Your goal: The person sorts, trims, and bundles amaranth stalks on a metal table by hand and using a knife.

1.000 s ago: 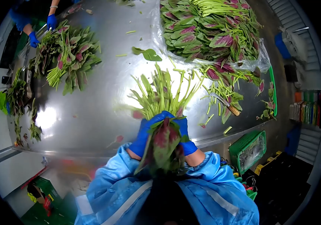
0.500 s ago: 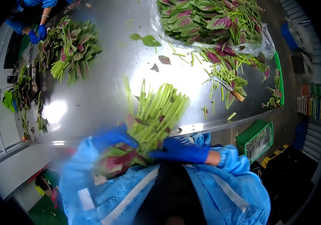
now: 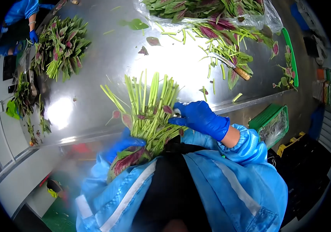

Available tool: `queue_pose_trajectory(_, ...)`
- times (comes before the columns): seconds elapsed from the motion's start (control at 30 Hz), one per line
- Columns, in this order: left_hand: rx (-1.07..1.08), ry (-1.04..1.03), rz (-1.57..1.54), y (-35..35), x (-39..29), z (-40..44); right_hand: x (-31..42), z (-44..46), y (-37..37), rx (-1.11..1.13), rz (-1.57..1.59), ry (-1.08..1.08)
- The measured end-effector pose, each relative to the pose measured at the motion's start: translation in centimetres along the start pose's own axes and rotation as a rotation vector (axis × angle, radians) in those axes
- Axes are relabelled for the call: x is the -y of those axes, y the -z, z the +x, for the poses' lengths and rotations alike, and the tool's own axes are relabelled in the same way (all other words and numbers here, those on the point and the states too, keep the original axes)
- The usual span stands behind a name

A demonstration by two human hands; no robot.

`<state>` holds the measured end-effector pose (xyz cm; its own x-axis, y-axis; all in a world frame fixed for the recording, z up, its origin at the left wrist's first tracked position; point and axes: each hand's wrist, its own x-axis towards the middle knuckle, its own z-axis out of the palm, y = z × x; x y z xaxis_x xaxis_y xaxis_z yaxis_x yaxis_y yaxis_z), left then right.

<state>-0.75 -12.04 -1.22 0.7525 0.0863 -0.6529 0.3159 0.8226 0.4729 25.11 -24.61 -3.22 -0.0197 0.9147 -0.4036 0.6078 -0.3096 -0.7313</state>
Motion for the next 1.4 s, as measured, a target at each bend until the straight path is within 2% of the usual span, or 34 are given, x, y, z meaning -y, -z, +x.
queue_pose_trajectory(0.07, -0.029, -0.002, -0.015, -1.0, 0.2, -0.1, -1.2, 0.0, -1.3, -0.135, 0.102, 0.175)
queue_pose_trajectory(0.1, -0.047, -0.006, -0.024, -1.4, 0.4, -0.1, -2.9, 0.7, -2.8, -0.27, 0.066, 0.368)
queue_pose_trajectory(0.17, -0.067, -0.03, -0.012, -2.2, 0.5, -0.1, -3.4, 0.9, -2.9, 0.115, 0.548, 0.176)
queue_pose_trajectory(0.27, -0.076, -0.035, 0.028, -2.7, 0.7, 0.2, -2.3, 0.9, -3.5, 0.282, 1.033, 0.089)
queue_pose_trajectory(0.33, -0.089, -0.022, 0.022, -3.4, 0.8, 0.3, -1.1, 0.3, -1.8, 0.407, 0.831, -0.17)
queue_pose_trajectory(0.37, -0.102, -0.016, 0.0, -4.2, 0.5, 0.2, -1.2, 0.3, -2.2, 0.41, 0.863, -0.261)
queue_pose_trajectory(0.47, -0.13, -0.058, -0.053, -5.0, 0.9, 0.4, -1.3, 0.1, -1.3, 0.367, 0.659, -0.364)
queue_pose_trajectory(0.6, -0.16, -0.065, 0.034, -3.0, 2.0, 0.4, -4.6, 0.1, -2.5, -0.034, 0.417, 0.078)
queue_pose_trajectory(0.67, -0.264, 0.013, 0.079, -2.6, 1.9, -0.2, -5.8, 0.3, -1.9, -0.283, 0.278, 0.276)
queue_pose_trajectory(0.73, -0.306, 0.05, 0.111, -2.7, 1.8, -0.3, -7.3, 0.8, -0.4, -0.456, 0.969, 0.148)
queue_pose_trajectory(0.77, -0.299, 0.045, 0.118, -2.8, 1.8, -0.3, -8.0, 1.2, 1.5, -0.521, 1.027, 0.15)
queue_pose_trajectory(0.8, -0.286, 0.032, 0.103, -3.1, 1.6, -0.3, -8.3, 1.9, 2.4, -0.672, 1.111, -0.025)
queue_pose_trajectory(0.87, -0.256, -0.009, 0.048, -4.3, 1.1, -0.1, -6.4, 2.3, 2.0, -0.575, 0.641, 0.111)
queue_pose_trajectory(0.9, -0.242, -0.021, 0.019, -4.9, 0.8, 0.0, -4.0, 0.9, 2.3, -0.213, 0.398, -0.07)
queue_pose_trajectory(0.93, -0.228, -0.033, -0.01, -5.5, 0.6, 0.1, -3.4, 0.2, 0.5, -0.116, 0.207, 0.078)
queue_pose_trajectory(1.0, -0.215, -0.026, -0.018, -5.9, 0.3, 0.4, -2.0, 0.5, 0.9, 0.162, 0.091, 0.134)
queue_pose_trajectory(1.1, -0.242, 0.024, 0.05, -5.5, 0.1, 0.1, -11.4, 4.6, -0.7, -0.459, 0.684, 0.168)
queue_pose_trajectory(1.13, -0.253, 0.041, 0.061, -5.4, 0.1, -0.1, -12.9, 4.4, 2.2, -0.711, 0.576, 0.045)
queue_pose_trajectory(1.17, -0.253, 0.053, 0.051, -5.5, -0.1, -0.2, -8.6, 2.2, 6.2, -0.846, 0.476, -0.08)
queue_pose_trajectory(1.2, -0.26, 0.072, 0.071, -5.4, -0.2, -0.2, -8.1, 1.8, 6.6, -0.871, 0.101, -0.102)
queue_pose_trajectory(1.27, -0.277, 0.123, 0.14, -4.7, -0.3, -0.3, -5.6, 1.2, 4.0, -0.825, -0.241, 0.077)
queue_pose_trajectory(1.33, -0.27, 0.154, 0.194, -4.1, -0.4, 0.0, -4.0, 1.2, -0.5, -0.598, -0.025, 0.421)
queue_pose_trajectory(1.4, -0.228, 0.134, 0.179, -4.2, -0.3, 0.1, -2.0, 1.3, -0.3, -0.029, 0.292, 0.021)
